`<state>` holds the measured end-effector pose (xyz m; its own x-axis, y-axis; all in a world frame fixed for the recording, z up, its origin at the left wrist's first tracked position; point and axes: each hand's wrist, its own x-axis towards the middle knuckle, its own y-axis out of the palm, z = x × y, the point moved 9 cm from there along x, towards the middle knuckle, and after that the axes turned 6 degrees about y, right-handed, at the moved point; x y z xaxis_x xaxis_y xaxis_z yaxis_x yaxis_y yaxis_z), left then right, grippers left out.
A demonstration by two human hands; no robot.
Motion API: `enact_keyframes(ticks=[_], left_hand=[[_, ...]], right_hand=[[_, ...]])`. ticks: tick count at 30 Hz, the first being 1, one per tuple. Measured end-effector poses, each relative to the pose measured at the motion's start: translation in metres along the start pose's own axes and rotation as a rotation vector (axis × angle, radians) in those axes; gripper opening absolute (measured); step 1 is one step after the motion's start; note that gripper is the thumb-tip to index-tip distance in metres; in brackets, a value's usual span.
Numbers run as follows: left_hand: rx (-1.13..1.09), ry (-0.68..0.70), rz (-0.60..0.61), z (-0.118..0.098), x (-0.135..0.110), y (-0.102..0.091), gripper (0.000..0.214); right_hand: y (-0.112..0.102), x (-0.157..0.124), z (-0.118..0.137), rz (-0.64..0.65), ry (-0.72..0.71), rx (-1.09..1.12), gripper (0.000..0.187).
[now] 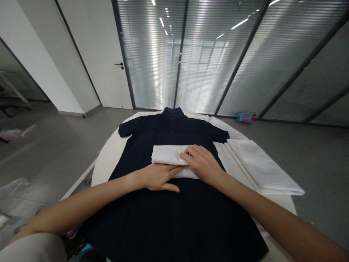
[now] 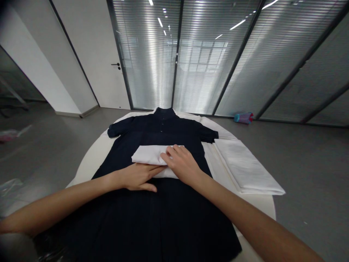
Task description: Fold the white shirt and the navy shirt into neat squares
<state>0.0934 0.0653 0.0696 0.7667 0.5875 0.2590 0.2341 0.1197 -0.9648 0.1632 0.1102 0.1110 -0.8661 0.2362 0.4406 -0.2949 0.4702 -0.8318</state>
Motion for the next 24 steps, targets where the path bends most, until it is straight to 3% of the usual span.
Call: enact_keyframes(ticks=[2, 4, 6, 8, 10, 12, 15, 17, 20, 24], left_hand=[[0.039, 0.153, -0.089, -0.028, -0.012, -0.020, 0.062], [0.094, 0.209, -0.207, -0.043, -0.026, -0.041, 0.039], [0.179, 0.148, -0.312, -0.042, -0.036, -0.059, 0.021], [0.235, 0.034, -0.343, -0.031, -0.039, -0.066, 0.026], [0.230, -0.073, -0.261, -0.013, -0.037, -0.056, 0.049], [0.210, -0.131, -0.123, 0.003, -0.034, -0.033, 0.070], [0.173, -0.162, 0.013, 0.019, -0.038, 0.001, 0.072], [0.148, -0.178, 0.042, 0.023, -0.041, 0.011, 0.068], [0.123, -0.202, 0.070, 0.021, -0.037, 0.006, 0.073], [0.077, -0.276, 0.024, 0.023, -0.016, -0.016, 0.072]], right_hand=[[0.006, -0.002, 0.006, 0.053, -0.031, 0.028, 0.015], [0.010, -0.006, 0.016, 0.148, -0.083, 0.070, 0.017], [0.009, -0.010, 0.023, 0.241, -0.099, 0.139, 0.019], [0.002, -0.013, 0.023, 0.285, -0.075, 0.230, 0.026], [-0.005, -0.016, 0.017, 0.270, -0.036, 0.286, 0.039], [-0.003, -0.023, 0.008, 0.235, 0.008, 0.267, 0.057], [0.019, -0.043, -0.003, 0.220, 0.067, 0.199, 0.076], [0.035, -0.055, -0.006, 0.235, 0.092, 0.195, 0.078], [0.042, -0.059, -0.007, 0.250, 0.116, 0.228, 0.077], [0.030, -0.035, -0.008, 0.208, 0.193, 0.293, 0.074]])
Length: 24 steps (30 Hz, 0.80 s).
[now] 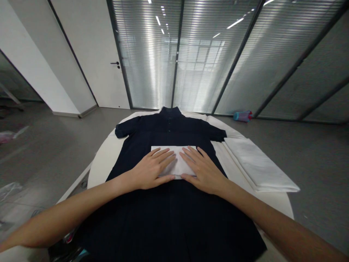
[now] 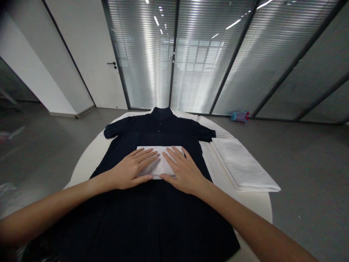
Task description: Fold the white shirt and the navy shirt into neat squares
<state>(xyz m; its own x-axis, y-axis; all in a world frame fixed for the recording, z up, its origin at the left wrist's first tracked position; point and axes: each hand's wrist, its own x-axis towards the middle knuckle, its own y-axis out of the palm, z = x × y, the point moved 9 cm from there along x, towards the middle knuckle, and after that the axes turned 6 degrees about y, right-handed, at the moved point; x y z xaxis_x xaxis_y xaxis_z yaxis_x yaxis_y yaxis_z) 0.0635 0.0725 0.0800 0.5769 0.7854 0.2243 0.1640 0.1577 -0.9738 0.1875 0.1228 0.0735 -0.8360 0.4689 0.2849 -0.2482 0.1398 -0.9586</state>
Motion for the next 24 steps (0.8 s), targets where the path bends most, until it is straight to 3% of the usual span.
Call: enact_keyframes(ticks=[2, 5, 8, 10, 14, 19, 21, 24], left_hand=[[-0.027, -0.018, -0.032, 0.002, 0.012, 0.001, 0.076], [-0.052, -0.016, -0.014, 0.009, 0.020, 0.024, 0.091], [-0.080, 0.001, 0.028, 0.013, 0.018, 0.046, 0.095], [-0.087, 0.018, 0.024, 0.014, 0.016, 0.049, 0.096], [-0.030, 0.067, -0.034, 0.006, 0.011, 0.033, 0.090], [0.153, 0.160, -0.033, -0.014, 0.000, 0.013, 0.053], [0.224, 0.147, -0.029, -0.016, -0.005, 0.007, 0.053], [0.297, 0.069, -0.082, -0.006, -0.007, -0.004, 0.057]], right_hand=[[0.003, 0.010, 0.007, 0.008, 0.004, 0.043, 0.084], [0.025, 0.015, 0.012, 0.077, -0.009, 0.090, 0.097], [0.042, 0.007, 0.008, 0.109, -0.021, 0.107, 0.098], [0.043, 0.000, 0.002, 0.095, -0.039, 0.112, 0.097], [0.028, -0.015, -0.008, 0.026, -0.101, 0.085, 0.088], [-0.001, -0.025, -0.010, -0.161, -0.149, -0.002, 0.049], [-0.010, -0.022, -0.010, -0.233, -0.142, -0.007, 0.036], [-0.025, -0.012, -0.014, -0.325, -0.086, 0.020, 0.030]])
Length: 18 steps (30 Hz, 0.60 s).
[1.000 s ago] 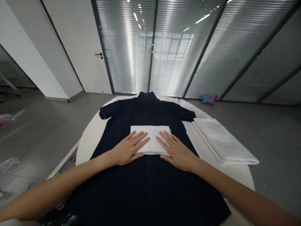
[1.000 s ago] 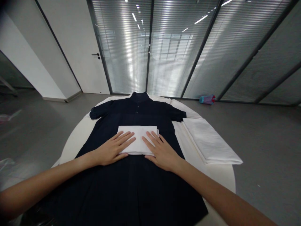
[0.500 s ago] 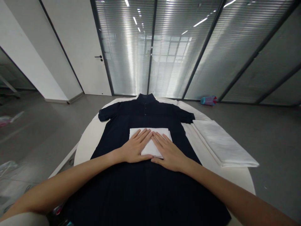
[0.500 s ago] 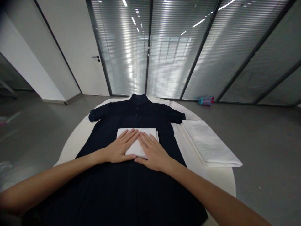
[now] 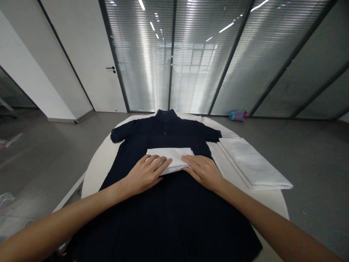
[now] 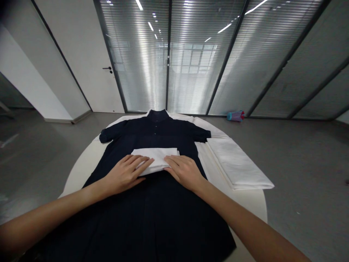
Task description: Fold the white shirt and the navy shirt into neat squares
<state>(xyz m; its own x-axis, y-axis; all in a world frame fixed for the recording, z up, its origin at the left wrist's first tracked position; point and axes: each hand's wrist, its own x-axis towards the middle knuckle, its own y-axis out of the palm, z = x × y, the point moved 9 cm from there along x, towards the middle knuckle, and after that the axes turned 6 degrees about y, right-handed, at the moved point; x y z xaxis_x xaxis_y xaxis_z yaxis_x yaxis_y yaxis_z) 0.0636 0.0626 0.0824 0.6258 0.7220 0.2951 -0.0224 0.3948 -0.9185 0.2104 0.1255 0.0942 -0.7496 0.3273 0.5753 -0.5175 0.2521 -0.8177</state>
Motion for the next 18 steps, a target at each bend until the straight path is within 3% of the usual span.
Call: enact_keyframes(ticks=[4, 7, 11, 14, 16, 18], left_hand=[[0.030, -0.102, -0.072, 0.026, 0.005, -0.008, 0.051], [0.010, -0.091, -0.121, 0.034, 0.021, -0.022, 0.045], [-0.045, -0.135, -0.144, 0.038, 0.060, -0.054, 0.043], [-0.119, -0.129, -0.093, 0.034, 0.110, -0.066, 0.038], [-0.135, -0.092, -0.155, 0.028, 0.153, -0.075, 0.033], [-0.105, -0.079, -0.299, 0.021, 0.197, -0.081, 0.030]], right_hand=[[-0.002, 0.016, -0.006, 0.081, 0.020, -0.039, 0.048], [-0.016, 0.020, -0.015, 0.112, 0.077, 0.026, 0.040], [-0.077, 0.011, -0.048, -0.157, 0.307, 0.209, 0.028], [-0.123, -0.005, -0.080, -0.286, 0.489, 0.190, 0.030], [-0.154, -0.015, -0.098, -0.353, 0.535, 0.125, 0.030], [-0.185, -0.026, -0.109, -0.437, 0.508, 0.016, 0.026]])
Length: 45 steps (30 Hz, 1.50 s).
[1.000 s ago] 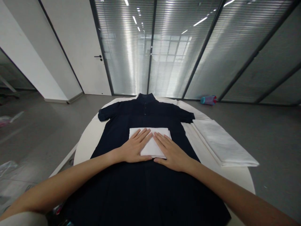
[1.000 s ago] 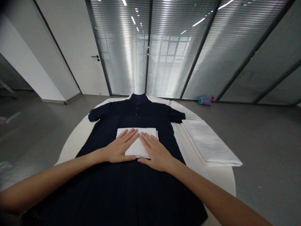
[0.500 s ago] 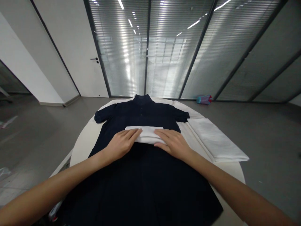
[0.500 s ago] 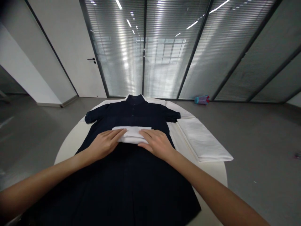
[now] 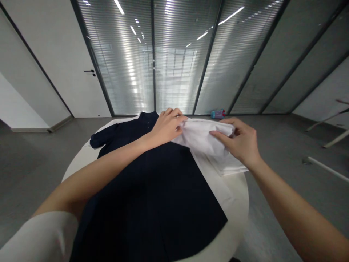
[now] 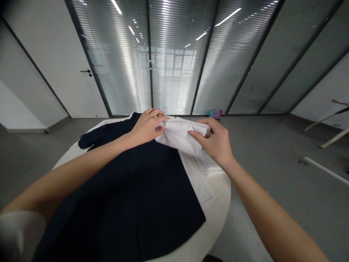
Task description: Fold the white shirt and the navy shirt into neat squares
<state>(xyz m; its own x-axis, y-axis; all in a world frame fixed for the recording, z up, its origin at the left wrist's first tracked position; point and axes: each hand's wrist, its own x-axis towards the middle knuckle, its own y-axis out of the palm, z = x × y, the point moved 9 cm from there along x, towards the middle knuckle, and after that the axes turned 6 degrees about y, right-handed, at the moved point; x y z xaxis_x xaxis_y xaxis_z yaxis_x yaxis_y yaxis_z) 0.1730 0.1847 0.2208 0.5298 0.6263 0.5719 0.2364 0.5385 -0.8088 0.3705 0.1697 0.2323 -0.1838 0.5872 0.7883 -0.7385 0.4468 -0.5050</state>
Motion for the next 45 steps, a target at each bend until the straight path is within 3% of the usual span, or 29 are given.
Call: enact_keyframes(ticks=[3, 5, 7, 10, 12, 15, 20, 22, 25, 28, 31, 35, 39, 42, 45], left_hand=[[0.022, 0.040, -0.175, -0.021, 0.055, 0.029, 0.037], [0.010, 0.108, -0.189, -0.038, 0.077, 0.063, 0.040], [-0.013, 0.186, -0.089, -0.053, 0.084, 0.108, 0.040], [-0.106, 0.293, 0.182, -0.066, 0.070, 0.176, 0.043], [-0.191, 0.316, 0.262, -0.065, 0.056, 0.199, 0.050], [-0.262, 0.271, 0.196, -0.048, 0.039, 0.191, 0.056], [-0.270, 0.201, 0.148, -0.004, -0.013, 0.136, 0.037], [-0.231, 0.176, 0.192, 0.024, -0.048, 0.113, 0.032], [-0.149, 0.059, 0.272, 0.085, -0.108, 0.085, 0.032], [-0.124, -0.149, 0.336, 0.152, -0.172, 0.069, 0.039], [-0.130, -0.323, 0.360, 0.191, -0.228, 0.064, 0.061], [-0.016, -0.459, 0.441, 0.193, -0.276, 0.078, 0.074], [0.054, -0.561, 0.555, 0.184, -0.296, 0.095, 0.073], [0.067, -0.569, 0.582, 0.182, -0.296, 0.097, 0.072], [0.066, -0.575, 0.584, 0.182, -0.294, 0.095, 0.070]], right_hand=[[-0.033, -0.005, -0.013, -0.139, -0.151, -0.171, 0.017], [-0.032, -0.022, -0.030, -0.120, -0.205, -0.305, 0.012], [-0.013, -0.048, -0.053, 0.038, -0.201, -0.405, 0.022], [0.026, -0.094, -0.084, 0.343, -0.172, -0.428, 0.032], [0.036, -0.112, -0.094, 0.414, -0.150, -0.402, 0.033], [0.034, -0.113, -0.098, 0.384, -0.136, -0.365, 0.033], [0.036, -0.109, -0.087, 0.448, -0.169, -0.419, 0.028], [0.035, -0.107, -0.074, 0.416, -0.171, -0.461, 0.033], [0.037, -0.101, -0.045, 0.328, -0.178, -0.437, 0.032], [0.063, -0.095, -0.011, 0.400, -0.230, -0.323, 0.029], [0.108, -0.092, 0.015, 0.595, -0.273, -0.221, 0.032], [0.172, -0.087, 0.024, 0.773, -0.241, -0.189, 0.049], [0.229, -0.087, 0.007, 0.865, -0.121, -0.288, 0.057], [0.255, -0.089, -0.002, 0.918, -0.053, -0.398, 0.057], [0.266, -0.071, -0.003, 0.903, -0.019, -0.461, 0.049]])
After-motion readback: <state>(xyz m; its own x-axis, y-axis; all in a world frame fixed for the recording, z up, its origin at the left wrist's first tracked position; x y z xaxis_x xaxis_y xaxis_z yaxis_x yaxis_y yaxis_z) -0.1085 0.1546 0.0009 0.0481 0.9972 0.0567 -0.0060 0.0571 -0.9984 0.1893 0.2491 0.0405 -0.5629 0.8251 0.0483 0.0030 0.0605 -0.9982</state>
